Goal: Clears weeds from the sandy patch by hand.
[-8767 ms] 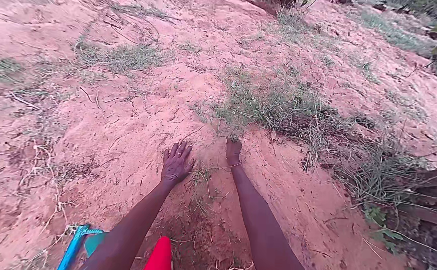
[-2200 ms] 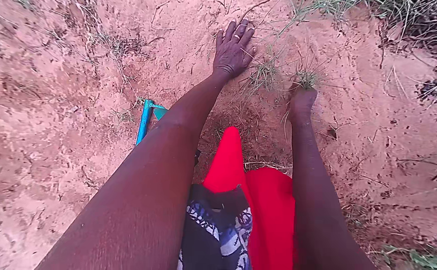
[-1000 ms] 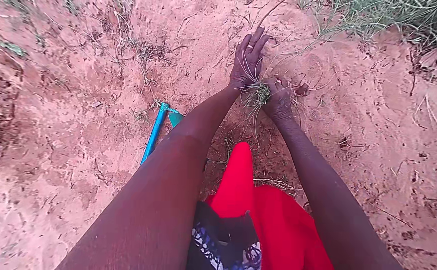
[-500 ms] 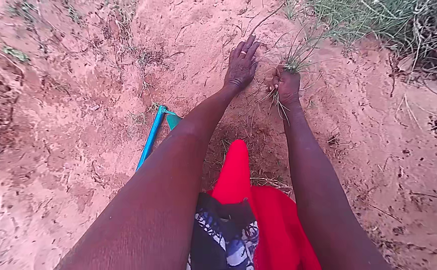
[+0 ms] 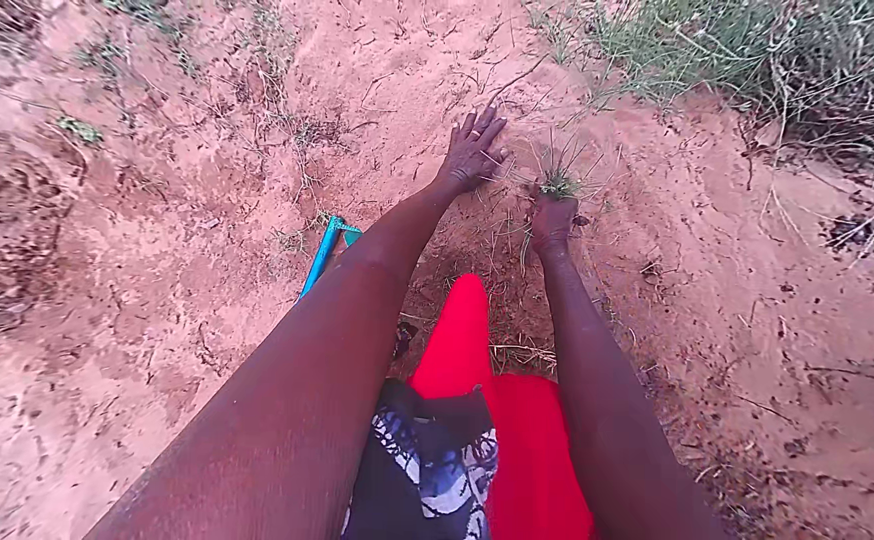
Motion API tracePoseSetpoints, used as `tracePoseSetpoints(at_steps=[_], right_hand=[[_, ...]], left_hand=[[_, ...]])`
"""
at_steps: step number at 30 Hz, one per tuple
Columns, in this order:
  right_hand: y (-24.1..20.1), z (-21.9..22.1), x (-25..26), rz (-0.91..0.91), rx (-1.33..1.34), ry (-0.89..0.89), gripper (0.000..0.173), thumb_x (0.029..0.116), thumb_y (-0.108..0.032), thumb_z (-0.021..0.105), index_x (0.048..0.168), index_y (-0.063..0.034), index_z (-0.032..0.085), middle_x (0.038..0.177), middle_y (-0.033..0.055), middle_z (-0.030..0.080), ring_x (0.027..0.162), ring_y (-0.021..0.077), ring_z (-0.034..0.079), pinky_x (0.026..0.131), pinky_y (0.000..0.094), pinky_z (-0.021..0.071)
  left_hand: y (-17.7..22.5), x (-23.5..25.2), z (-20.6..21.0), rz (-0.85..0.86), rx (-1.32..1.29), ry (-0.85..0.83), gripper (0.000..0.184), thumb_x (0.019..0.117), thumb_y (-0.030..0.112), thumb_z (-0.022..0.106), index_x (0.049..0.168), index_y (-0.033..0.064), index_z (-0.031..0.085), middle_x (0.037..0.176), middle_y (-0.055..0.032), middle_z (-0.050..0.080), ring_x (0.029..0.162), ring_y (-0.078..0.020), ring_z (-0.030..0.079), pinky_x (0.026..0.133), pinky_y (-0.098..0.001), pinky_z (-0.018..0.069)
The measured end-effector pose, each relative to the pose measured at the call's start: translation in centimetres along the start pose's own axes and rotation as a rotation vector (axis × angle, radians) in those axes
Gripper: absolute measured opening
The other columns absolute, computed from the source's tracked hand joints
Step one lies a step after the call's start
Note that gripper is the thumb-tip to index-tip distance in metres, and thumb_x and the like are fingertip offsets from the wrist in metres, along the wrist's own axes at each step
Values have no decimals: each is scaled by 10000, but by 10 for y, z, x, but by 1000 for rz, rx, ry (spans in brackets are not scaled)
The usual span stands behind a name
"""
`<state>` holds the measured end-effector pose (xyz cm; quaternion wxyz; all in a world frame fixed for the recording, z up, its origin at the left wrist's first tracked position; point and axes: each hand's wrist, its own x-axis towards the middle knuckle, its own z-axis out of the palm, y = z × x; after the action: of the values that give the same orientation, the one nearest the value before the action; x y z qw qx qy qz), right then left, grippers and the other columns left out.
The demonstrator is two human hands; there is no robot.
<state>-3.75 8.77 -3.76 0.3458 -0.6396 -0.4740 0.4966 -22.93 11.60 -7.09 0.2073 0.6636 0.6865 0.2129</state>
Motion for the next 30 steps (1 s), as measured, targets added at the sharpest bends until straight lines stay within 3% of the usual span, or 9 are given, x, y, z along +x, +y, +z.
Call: tracePoseSetpoints(at_steps=[4, 7, 11, 15, 16, 18, 21, 25, 30], right_hand=[[10, -10, -22, -5, 62, 39, 216, 963, -30, 637, 1162, 54, 617, 982, 116, 638, 835, 122, 601, 780, 312, 521], [26, -34, -42, 23, -53, 15, 316, 976, -24, 612, 1281, 61, 596, 1179, 212, 654, 1063, 234, 640, 960, 436, 522], [31, -38, -43, 21, -61, 17, 313, 964, -6, 606, 1272, 50, 603, 1171, 210, 659, 1047, 254, 635, 939, 482, 507], [42, -43, -85, 156, 74, 45, 126, 1003, -14, 558, 1123, 23, 550, 842, 62, 571, 635, 98, 550, 592, 286, 511], [59, -52, -118, 202, -42, 7, 139, 1004, -29, 565, 1119, 49, 568, 848, 85, 591, 674, 116, 577, 638, 290, 521], [101, -83, -169, 222, -420, -108, 265, 990, -46, 610, 1195, 117, 650, 1092, 259, 701, 1053, 293, 677, 979, 461, 513], [106, -114, -161, 147, -483, -72, 372, 979, -31, 597, 1298, 159, 575, 1237, 321, 645, 1202, 333, 621, 1082, 466, 444], [49, -159, -114, -7, 10, 71, 260, 874, -9, 728, 1080, -9, 570, 827, -30, 613, 666, 2, 579, 640, 201, 528], [40, -198, -97, 7, 372, -46, 282, 873, 92, 636, 1111, -57, 613, 853, -1, 673, 601, 75, 593, 578, 247, 565]], left_hand=[[2, -1, -6, -25, 3, -43, 578, 1074, 369, 448, 1606, 163, 354, 1713, -69, 208, 1584, -382, 111, 1229, -645, 104], [4, -1, -6, -37, 8, -60, 579, 1080, 364, 439, 1614, 166, 337, 1718, -63, 192, 1586, -380, 97, 1231, -650, 86], [13, -19, -4, -1, 58, -16, 519, 1095, 320, 410, 1593, 179, 384, 1712, -44, 220, 1590, -344, 119, 1231, -659, 61], [11, -69, 14, 319, 32, 192, 418, 1030, 142, 486, 1431, 152, 606, 1594, -163, 439, 1511, -444, 314, 1185, -710, 166], [11, -80, 18, 366, 26, 171, 411, 1018, 132, 496, 1405, 162, 631, 1574, -161, 469, 1499, -448, 336, 1181, -711, 183], [12, -90, 30, 421, -3, 118, 419, 975, 120, 522, 1370, 154, 659, 1526, -160, 525, 1474, -451, 377, 1170, -704, 221], [16, -92, 41, 412, 0, 110, 459, 920, 141, 581, 1373, 145, 656, 1485, -143, 572, 1457, -439, 409, 1161, -697, 235], [27, -88, 43, 370, 58, 138, 506, 871, 161, 659, 1377, 132, 645, 1457, -130, 596, 1430, -433, 439, 1132, -683, 284], [31, -84, 26, 347, 66, 51, 303, 949, 202, 633, 1233, 167, 734, 1433, -144, 609, 1415, -428, 458, 1131, -692, 270]])
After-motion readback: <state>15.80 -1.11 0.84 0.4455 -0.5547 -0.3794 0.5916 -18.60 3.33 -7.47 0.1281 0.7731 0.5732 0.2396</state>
